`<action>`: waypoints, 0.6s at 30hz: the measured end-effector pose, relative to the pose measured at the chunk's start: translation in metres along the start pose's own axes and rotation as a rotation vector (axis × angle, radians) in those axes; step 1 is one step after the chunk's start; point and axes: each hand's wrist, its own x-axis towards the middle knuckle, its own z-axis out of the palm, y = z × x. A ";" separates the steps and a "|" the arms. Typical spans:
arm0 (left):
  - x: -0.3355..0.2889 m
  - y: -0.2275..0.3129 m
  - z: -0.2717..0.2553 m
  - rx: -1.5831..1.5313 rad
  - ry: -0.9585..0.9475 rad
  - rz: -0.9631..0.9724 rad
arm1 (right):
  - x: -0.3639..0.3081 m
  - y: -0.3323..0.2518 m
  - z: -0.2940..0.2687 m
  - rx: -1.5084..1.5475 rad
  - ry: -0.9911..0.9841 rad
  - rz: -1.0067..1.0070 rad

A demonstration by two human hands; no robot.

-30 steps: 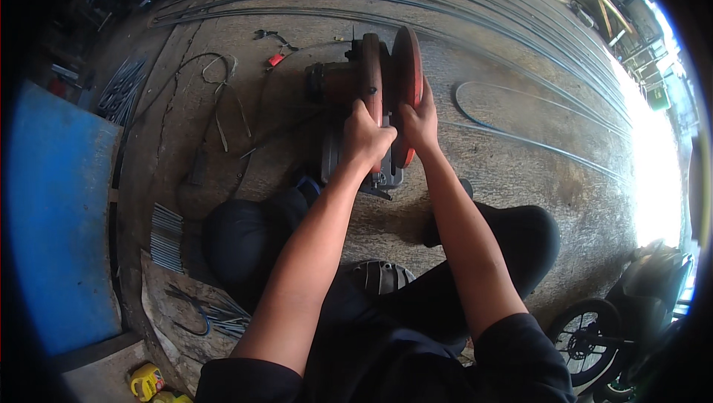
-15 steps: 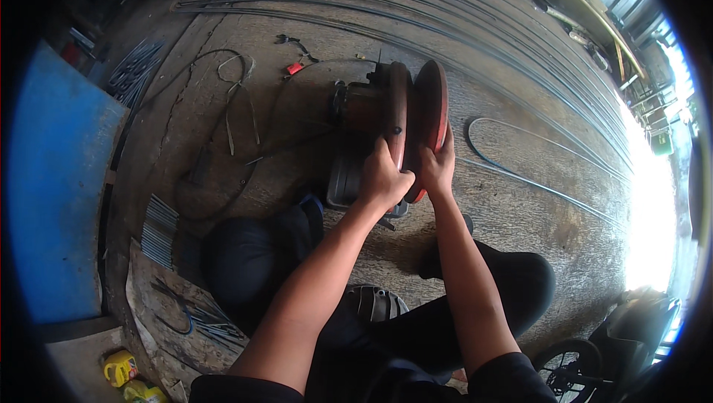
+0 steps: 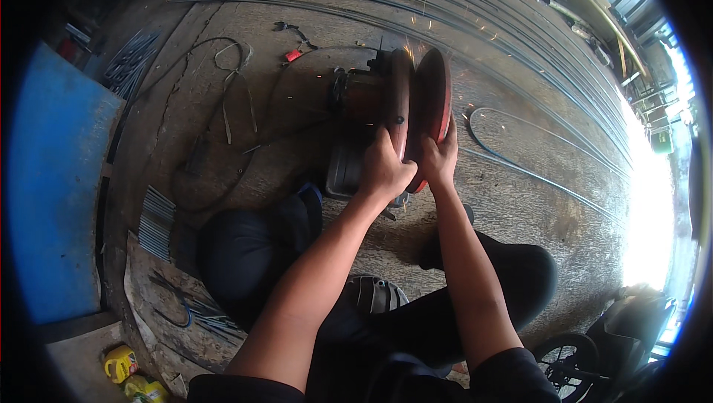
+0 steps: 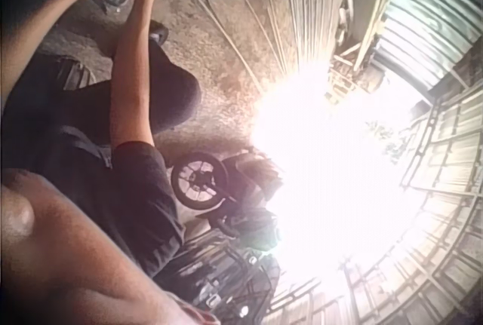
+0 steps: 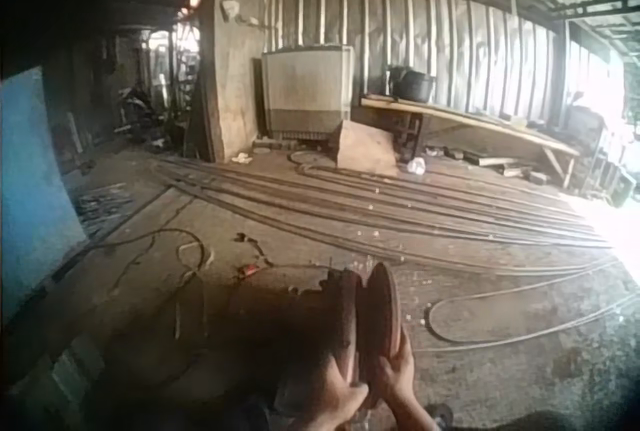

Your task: Cutting metal rods into specific lengths using a power chop saw.

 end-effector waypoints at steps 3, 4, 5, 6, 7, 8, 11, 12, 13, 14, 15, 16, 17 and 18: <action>0.000 0.000 0.000 -0.013 -0.008 -0.007 | 0.000 0.002 0.000 -0.022 0.020 0.014; 0.000 0.000 0.000 -0.024 -0.006 -0.003 | 0.000 0.003 0.001 -0.023 0.021 0.016; 0.000 0.000 0.000 -0.020 -0.018 -0.016 | 0.001 0.004 0.001 -0.021 0.019 0.011; 0.000 0.001 0.000 -0.018 -0.022 -0.020 | 0.001 0.005 0.001 -0.017 0.020 0.014; 0.000 0.001 0.000 -0.018 -0.019 -0.018 | 0.001 0.006 0.001 -0.018 0.018 0.008; 0.000 0.001 0.000 -0.016 -0.026 -0.025 | 0.001 0.007 0.002 -0.011 0.017 0.008; 0.000 0.001 0.001 -0.020 -0.013 -0.016 | 0.000 0.007 0.002 -0.014 0.025 0.013; 0.000 0.000 0.001 -0.017 -0.003 -0.004 | 0.000 0.007 0.002 -0.022 0.033 0.001; -0.001 0.000 0.001 -0.013 0.007 0.007 | 0.000 0.006 0.002 -0.024 0.034 0.016; -0.001 0.000 0.001 -0.012 0.006 0.006 | -0.001 0.006 0.002 -0.011 0.033 0.026; -0.001 0.000 0.001 -0.015 0.011 0.015 | -0.001 0.005 0.002 0.002 0.033 0.028; -0.001 0.000 0.002 -0.017 0.017 0.024 | -0.001 0.004 0.002 0.003 0.032 0.036; -0.001 -0.001 0.002 -0.017 0.016 0.023 | -0.002 0.003 0.002 -0.008 0.034 0.026; -0.001 -0.001 0.002 -0.020 0.016 0.022 | -0.002 0.003 0.002 -0.018 0.036 0.016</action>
